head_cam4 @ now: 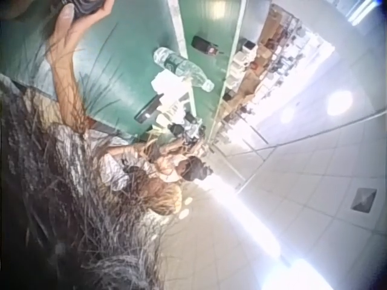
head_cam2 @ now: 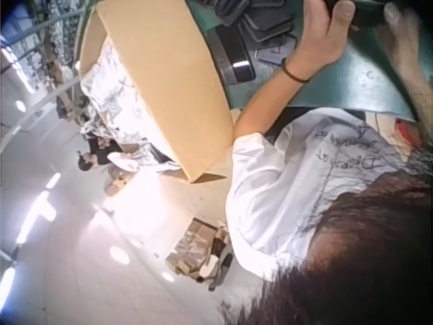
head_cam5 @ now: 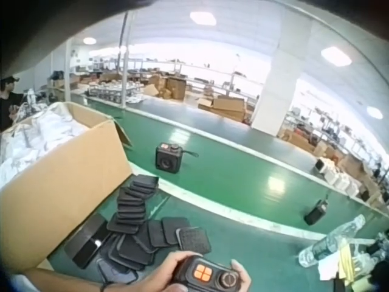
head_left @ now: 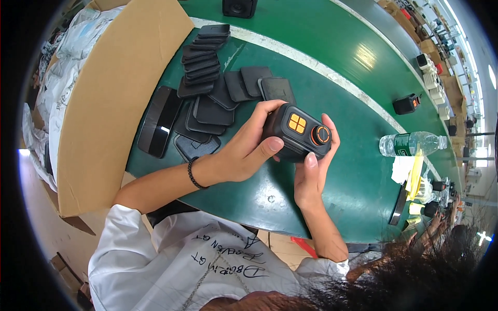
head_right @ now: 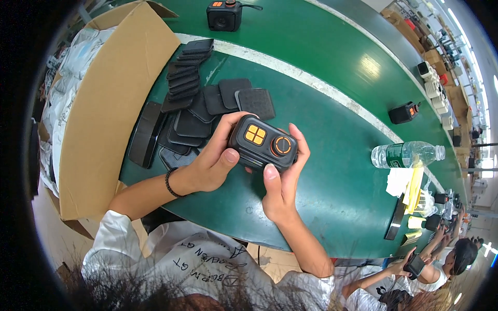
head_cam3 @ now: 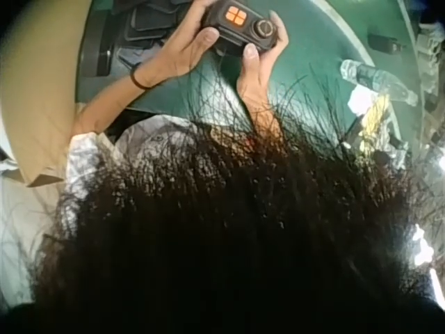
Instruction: The person attaches plastic battery covers to handheld radio devices by hand.
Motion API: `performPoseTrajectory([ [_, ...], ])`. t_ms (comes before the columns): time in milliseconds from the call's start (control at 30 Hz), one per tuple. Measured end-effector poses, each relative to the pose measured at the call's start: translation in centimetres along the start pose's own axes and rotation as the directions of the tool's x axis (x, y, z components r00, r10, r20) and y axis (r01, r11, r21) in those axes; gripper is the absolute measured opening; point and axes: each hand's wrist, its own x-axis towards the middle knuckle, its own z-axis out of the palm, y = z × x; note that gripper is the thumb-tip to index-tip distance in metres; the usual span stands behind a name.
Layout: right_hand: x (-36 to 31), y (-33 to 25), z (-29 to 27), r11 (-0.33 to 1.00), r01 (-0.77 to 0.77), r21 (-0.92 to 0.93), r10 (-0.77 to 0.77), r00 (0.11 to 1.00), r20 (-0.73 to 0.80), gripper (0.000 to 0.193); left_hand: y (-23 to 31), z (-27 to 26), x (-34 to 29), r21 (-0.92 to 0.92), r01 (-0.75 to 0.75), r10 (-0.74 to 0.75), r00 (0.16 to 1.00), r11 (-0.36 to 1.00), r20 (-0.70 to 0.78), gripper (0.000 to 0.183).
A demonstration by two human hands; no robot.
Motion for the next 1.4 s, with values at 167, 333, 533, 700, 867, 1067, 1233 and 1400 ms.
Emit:
performPoseTrajectory([
  [167,-0.2,0.3,-0.2,1.0,-0.004,0.005,0.004,1.0,0.0,0.087,0.1,-0.2,-0.2,0.066,0.0,-0.002,1.0,0.998,0.025,0.071],
  [333,-0.1,0.2,0.0,0.999,0.036,-0.016,-0.036,0.999,0.017,0.083,0.0,-0.5,-0.1,0.217,-0.115,0.113,0.993,0.969,0.022,0.069],
  [533,0.1,1.7,-0.7,0.973,0.189,-0.129,-0.191,0.982,-0.005,0.087,0.1,0.0,-0.2,0.205,-0.13,0.147,0.987,0.97,-0.068,0.065],
  [700,0.4,0.8,-0.8,0.99,0.051,0.128,-0.07,0.987,0.145,0.09,0.5,0.5,-0.2,0.184,-0.102,0.135,0.975,0.978,-0.175,0.058],
  [867,0.7,1.1,-1.1,0.992,0.124,0.001,-0.123,0.985,0.118,0.085,0.6,0.5,-0.1,0.192,-0.076,0.12,0.966,0.978,-0.227,0.062],
  [1067,0.7,1.0,-1.5,0.979,0.039,0.199,-0.068,0.988,0.142,0.081,-0.2,0.0,-0.4,0.212,-0.148,0.183,0.971,0.966,-0.154,0.067],
  [1233,0.7,1.2,-1.4,0.924,-0.082,0.372,0.004,0.979,0.205,0.08,0.1,0.5,-0.7,0.258,-0.136,0.18,0.972,0.956,-0.154,0.069],
  [1400,0.6,1.1,-1.0,0.951,-0.033,0.307,0.0,0.994,0.106,0.069,-0.5,0.3,-0.7,0.224,-0.096,0.131,0.981,0.97,-0.146,0.07],
])
